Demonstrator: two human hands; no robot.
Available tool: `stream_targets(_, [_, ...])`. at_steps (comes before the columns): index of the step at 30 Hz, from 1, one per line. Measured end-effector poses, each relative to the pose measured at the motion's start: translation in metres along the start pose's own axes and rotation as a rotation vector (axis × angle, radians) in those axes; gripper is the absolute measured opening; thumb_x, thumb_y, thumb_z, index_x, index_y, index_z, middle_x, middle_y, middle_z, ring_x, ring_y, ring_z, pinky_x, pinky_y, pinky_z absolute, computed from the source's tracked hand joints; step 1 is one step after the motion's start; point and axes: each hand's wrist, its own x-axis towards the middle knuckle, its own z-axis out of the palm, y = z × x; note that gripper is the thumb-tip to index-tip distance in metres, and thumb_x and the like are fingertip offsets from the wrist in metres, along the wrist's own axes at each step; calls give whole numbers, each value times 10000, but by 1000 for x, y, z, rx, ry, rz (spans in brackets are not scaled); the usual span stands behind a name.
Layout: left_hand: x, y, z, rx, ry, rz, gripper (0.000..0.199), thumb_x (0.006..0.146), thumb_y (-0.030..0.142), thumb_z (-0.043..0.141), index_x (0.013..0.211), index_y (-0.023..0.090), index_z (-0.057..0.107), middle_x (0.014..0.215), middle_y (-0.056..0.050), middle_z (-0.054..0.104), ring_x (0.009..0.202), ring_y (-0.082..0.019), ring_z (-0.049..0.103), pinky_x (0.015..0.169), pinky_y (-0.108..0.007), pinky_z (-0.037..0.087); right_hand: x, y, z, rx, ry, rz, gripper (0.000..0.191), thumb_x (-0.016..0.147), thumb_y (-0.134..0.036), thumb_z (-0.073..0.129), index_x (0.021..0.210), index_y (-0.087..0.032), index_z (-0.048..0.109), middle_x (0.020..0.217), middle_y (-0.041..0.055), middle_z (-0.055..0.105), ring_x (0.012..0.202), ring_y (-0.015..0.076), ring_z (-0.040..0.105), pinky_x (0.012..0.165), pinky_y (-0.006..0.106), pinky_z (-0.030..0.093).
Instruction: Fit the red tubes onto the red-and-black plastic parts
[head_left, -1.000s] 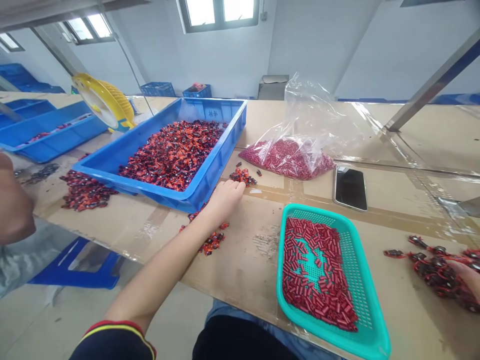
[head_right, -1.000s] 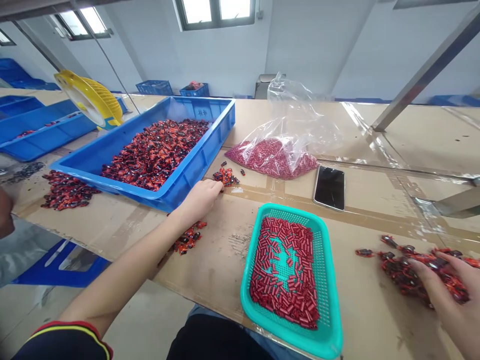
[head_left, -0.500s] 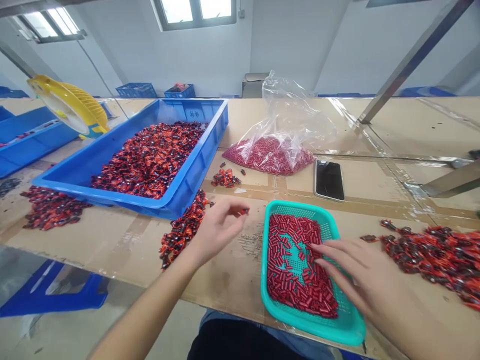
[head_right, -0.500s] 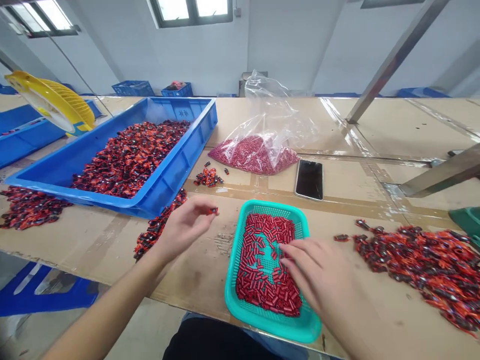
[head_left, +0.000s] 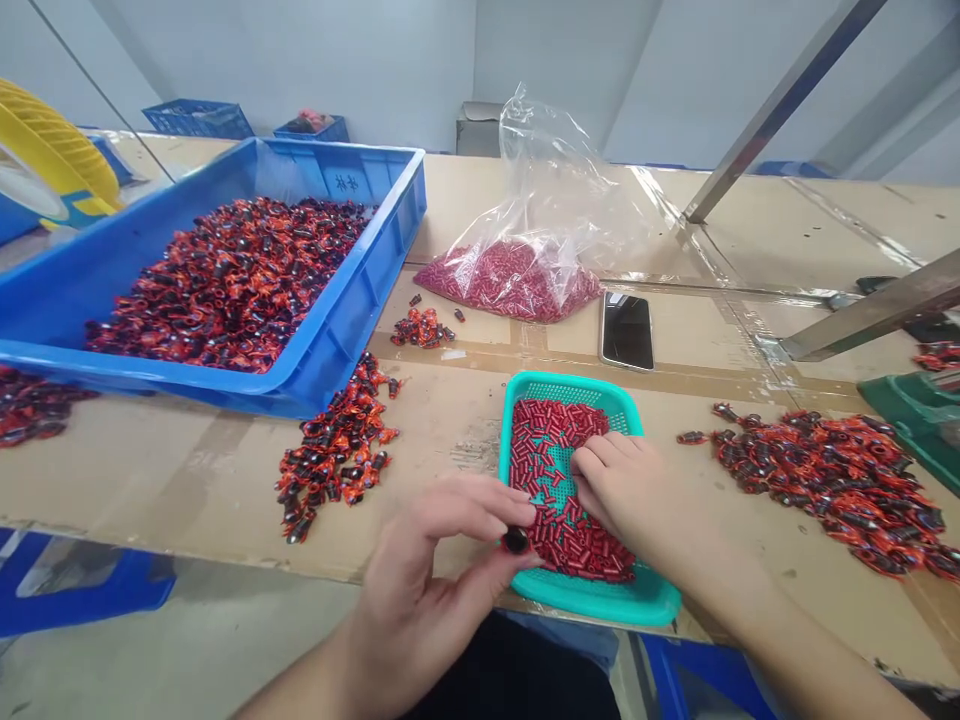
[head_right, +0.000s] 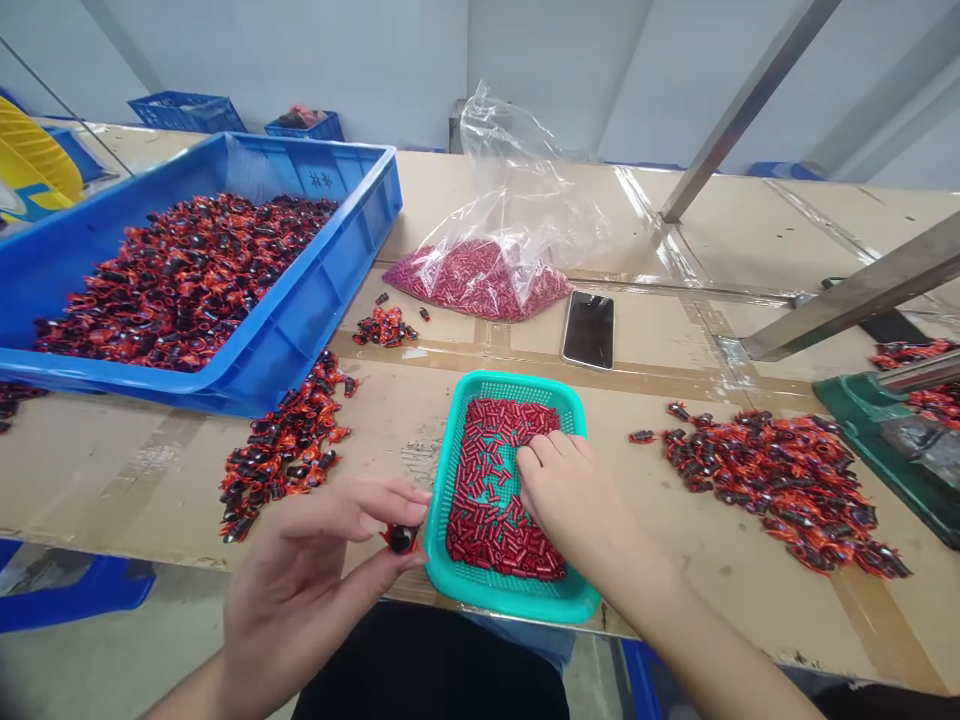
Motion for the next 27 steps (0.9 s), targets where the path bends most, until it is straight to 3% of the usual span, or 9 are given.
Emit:
stream_targets(4, [1,6,2,23,-20,12,314,948,11,713,1146,227,600,1125,-8,740,1079,-136,729,1015,-260,609,3,1,-2,90,36,20,214,961,-121,508,766,-197,552,717,57,579,705,229,553,674,358,400])
stream_targets(7, [-1,5,2,23,-21,15,332,947,7,712,1160,228,584,1128,-10,739,1075,-140,727,995,-269,611,1,-2,-11,235,90,42,186,1010,-168,476,855,-189,578,750,45,613,703,207,597,657,337,472])
stream_targets(11, [-2,4,4,54,-29,16,335,945,14,722,1154,225,567,1130,-13,744,1070,-143,726,998,-290,598,-6,-20,-44,534,152,90,145,1076,-237,510,1174,-216,614,1004,57,709,897,181,705,748,286,596])
stream_targets(15, [0,6,5,115,-60,27,309,961,42,717,1149,220,548,1113,-23,753,1038,-147,733,959,-305,589,-11,-46,-79,998,204,171,74,1034,-251,651,1085,-305,650,958,11,720,909,173,721,737,241,620])
stream_targets(17, [0,7,6,141,-79,42,300,968,50,709,1149,218,537,1098,-32,754,1020,-153,739,946,-310,587,-9,-56,-89,1094,245,134,106,1009,-212,685,1062,-296,647,918,21,717,896,191,726,742,270,631])
stream_targets(21, [0,7,7,190,-126,90,269,973,42,682,1107,206,516,1074,-42,755,999,-153,744,937,-305,577,0,-63,-97,1038,280,15,176,936,-108,751,1013,-237,659,898,34,703,861,182,715,751,280,624])
stream_targets(27, [-3,10,8,428,-159,223,209,981,12,600,896,192,538,1046,-16,794,1009,-133,750,955,-288,505,6,-63,-93,944,275,23,152,947,-159,755,906,-222,622,862,8,647,807,144,655,726,249,568])
